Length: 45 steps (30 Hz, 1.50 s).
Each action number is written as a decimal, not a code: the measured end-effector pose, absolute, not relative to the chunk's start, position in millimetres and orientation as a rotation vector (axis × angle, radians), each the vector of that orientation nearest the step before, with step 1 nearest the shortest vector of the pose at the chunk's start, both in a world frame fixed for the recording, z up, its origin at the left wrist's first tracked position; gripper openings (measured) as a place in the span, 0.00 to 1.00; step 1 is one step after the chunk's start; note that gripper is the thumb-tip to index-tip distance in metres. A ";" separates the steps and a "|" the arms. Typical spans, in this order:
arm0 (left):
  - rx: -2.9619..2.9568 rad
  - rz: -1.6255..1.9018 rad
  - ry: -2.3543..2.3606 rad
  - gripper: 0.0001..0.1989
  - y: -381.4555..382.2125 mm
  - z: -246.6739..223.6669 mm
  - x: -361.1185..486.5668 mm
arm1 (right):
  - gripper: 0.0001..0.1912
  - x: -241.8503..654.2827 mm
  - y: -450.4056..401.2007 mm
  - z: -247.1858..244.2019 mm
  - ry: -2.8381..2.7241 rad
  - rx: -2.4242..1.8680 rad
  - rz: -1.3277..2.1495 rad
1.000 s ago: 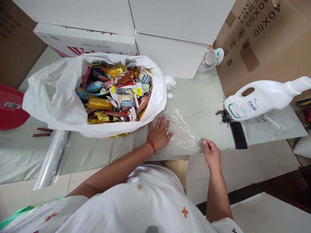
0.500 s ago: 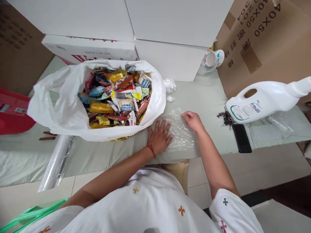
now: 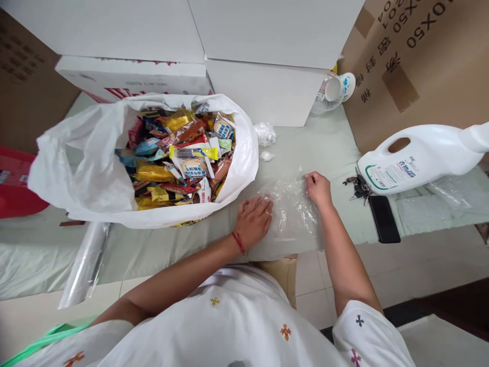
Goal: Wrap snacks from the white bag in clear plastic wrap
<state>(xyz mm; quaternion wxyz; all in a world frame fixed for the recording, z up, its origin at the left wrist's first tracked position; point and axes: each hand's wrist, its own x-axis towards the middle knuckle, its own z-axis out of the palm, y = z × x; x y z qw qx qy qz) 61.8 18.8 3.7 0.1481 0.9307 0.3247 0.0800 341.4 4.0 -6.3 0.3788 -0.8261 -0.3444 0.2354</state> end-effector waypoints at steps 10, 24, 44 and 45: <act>2.611 0.081 1.147 0.40 55.6 -18.3 80.6 | 0.18 382.7 -14.6 -16.0 -0.751 -2.229 0.449; 2.569 0.058 1.077 0.44 59.7 -17.3 83.1 | 0.25 291.5 47.7 13.6 -2.126 -1.758 0.487; 2.531 0.185 0.977 0.44 41.6 -35.5 50.2 | 0.30 168.7 152.2 124.8 -2.178 -1.523 0.240; 2.527 0.200 0.981 0.43 41.1 -36.0 49.8 | 0.36 151.5 159.3 120.2 -2.288 -1.533 0.243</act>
